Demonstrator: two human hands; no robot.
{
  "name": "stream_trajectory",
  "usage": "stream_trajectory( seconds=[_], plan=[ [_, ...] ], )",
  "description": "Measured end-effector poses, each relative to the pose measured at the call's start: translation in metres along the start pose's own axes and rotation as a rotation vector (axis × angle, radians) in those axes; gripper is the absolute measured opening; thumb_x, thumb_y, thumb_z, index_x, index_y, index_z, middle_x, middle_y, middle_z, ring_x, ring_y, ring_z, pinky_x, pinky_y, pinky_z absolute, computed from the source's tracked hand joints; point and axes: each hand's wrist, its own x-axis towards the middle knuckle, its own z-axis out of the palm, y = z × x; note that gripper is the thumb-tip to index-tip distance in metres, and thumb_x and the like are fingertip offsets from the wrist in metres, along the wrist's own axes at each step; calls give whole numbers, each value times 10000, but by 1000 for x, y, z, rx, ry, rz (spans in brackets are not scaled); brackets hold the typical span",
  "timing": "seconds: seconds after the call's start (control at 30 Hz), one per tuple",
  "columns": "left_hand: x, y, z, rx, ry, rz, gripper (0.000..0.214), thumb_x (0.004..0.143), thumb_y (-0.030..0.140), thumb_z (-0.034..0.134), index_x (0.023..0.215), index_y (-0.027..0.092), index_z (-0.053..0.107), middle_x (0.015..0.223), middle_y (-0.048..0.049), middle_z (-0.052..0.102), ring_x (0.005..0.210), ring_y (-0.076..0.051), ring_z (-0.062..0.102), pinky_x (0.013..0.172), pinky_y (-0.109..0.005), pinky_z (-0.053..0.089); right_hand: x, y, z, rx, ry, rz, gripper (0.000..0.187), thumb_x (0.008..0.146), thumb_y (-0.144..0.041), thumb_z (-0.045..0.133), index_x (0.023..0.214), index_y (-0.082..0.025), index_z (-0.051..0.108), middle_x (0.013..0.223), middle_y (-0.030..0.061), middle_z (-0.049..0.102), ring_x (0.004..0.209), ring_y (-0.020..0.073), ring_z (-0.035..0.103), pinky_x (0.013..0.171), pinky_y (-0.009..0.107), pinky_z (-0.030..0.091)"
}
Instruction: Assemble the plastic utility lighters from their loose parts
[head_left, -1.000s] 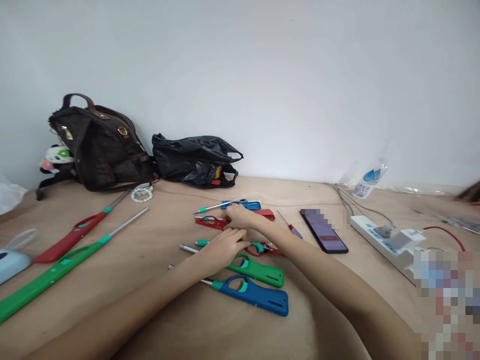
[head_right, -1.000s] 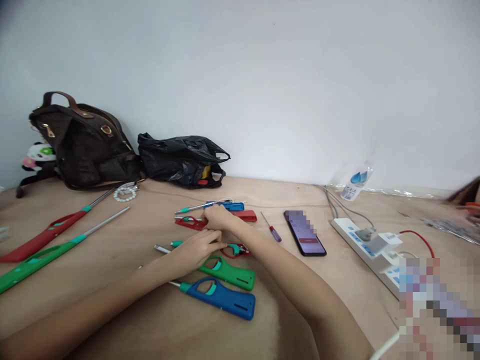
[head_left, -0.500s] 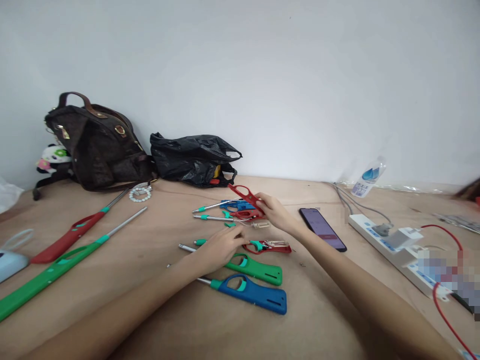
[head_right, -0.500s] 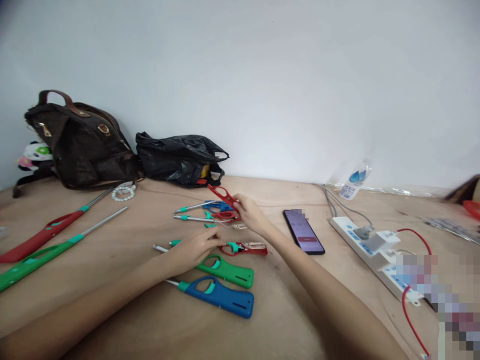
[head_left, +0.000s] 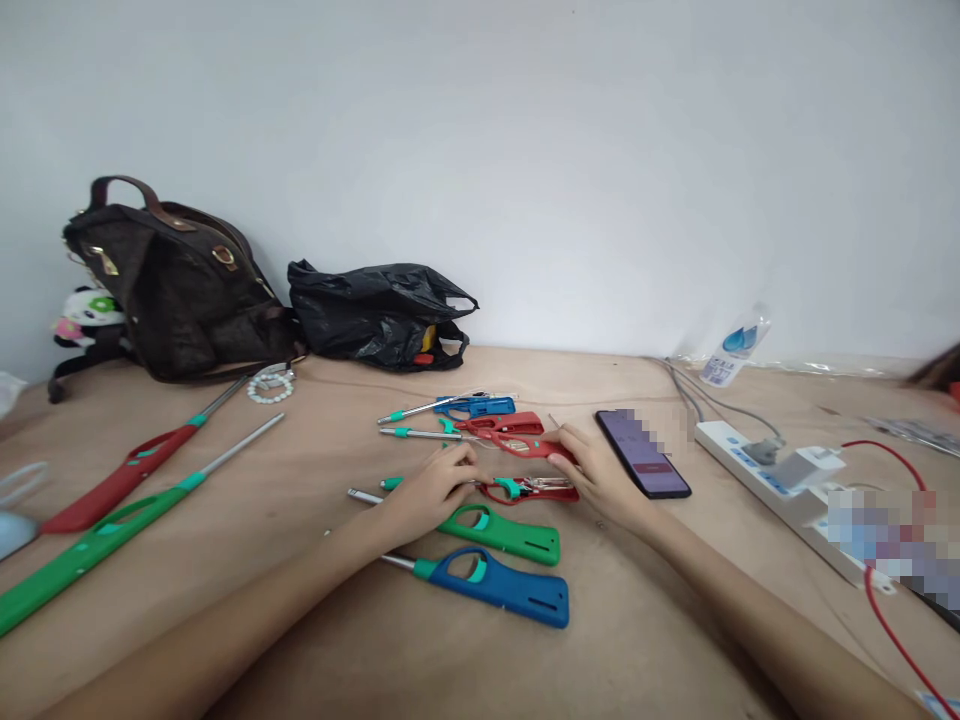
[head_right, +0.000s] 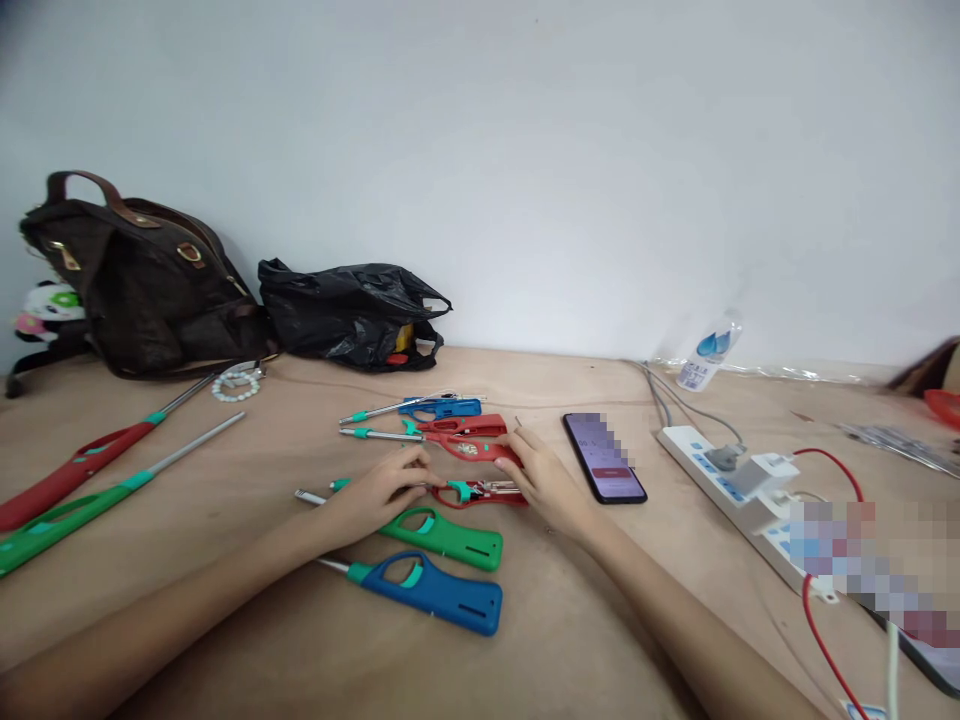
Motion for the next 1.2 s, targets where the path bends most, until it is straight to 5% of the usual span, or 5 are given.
stream_trajectory(
  seconds=[0.27, 0.63, 0.9, 1.2],
  plan=[
    [0, -3, 1, -30, 23, -47, 201, 853, 114, 572, 984, 201, 697, 998, -51, 572, 1005, -227, 529, 912, -365, 435, -3, -1, -5, -41, -124, -71, 230, 970, -340, 453, 1129, -225, 573, 1150, 106, 579, 1095, 237, 551, 949, 402, 450],
    [0, 0, 0, -102, 22, -75, 260, 853, 88, 565, 1023, 234, 697, 1019, -41, 584, 1036, -221, 543, 946, -373, 415, -5, -2, -14, -58, -43, -46, 256, 961, -345, 464, 1145, -215, 587, 1074, 107, 606, 1013, 246, 568, 897, 396, 464],
    [1, -5, 1, -161, 39, -96, 110, 826, 124, 577, 892, 172, 652, 984, -43, 597, 1003, -225, 552, 892, -342, 454, -5, 3, -13, -115, -147, -128, 243, 923, -337, 546, 1109, -215, 645, 1072, 105, 589, 1033, 250, 553, 931, 431, 456],
    [0, -7, 5, -150, 132, -108, 309, 758, 75, 623, 1043, 192, 622, 1003, -40, 669, 968, -221, 605, 880, -353, 469, -5, 8, -8, -163, -174, -149, 254, 924, -350, 547, 1102, -202, 652, 1052, 108, 592, 1022, 254, 558, 920, 435, 451]
  ],
)
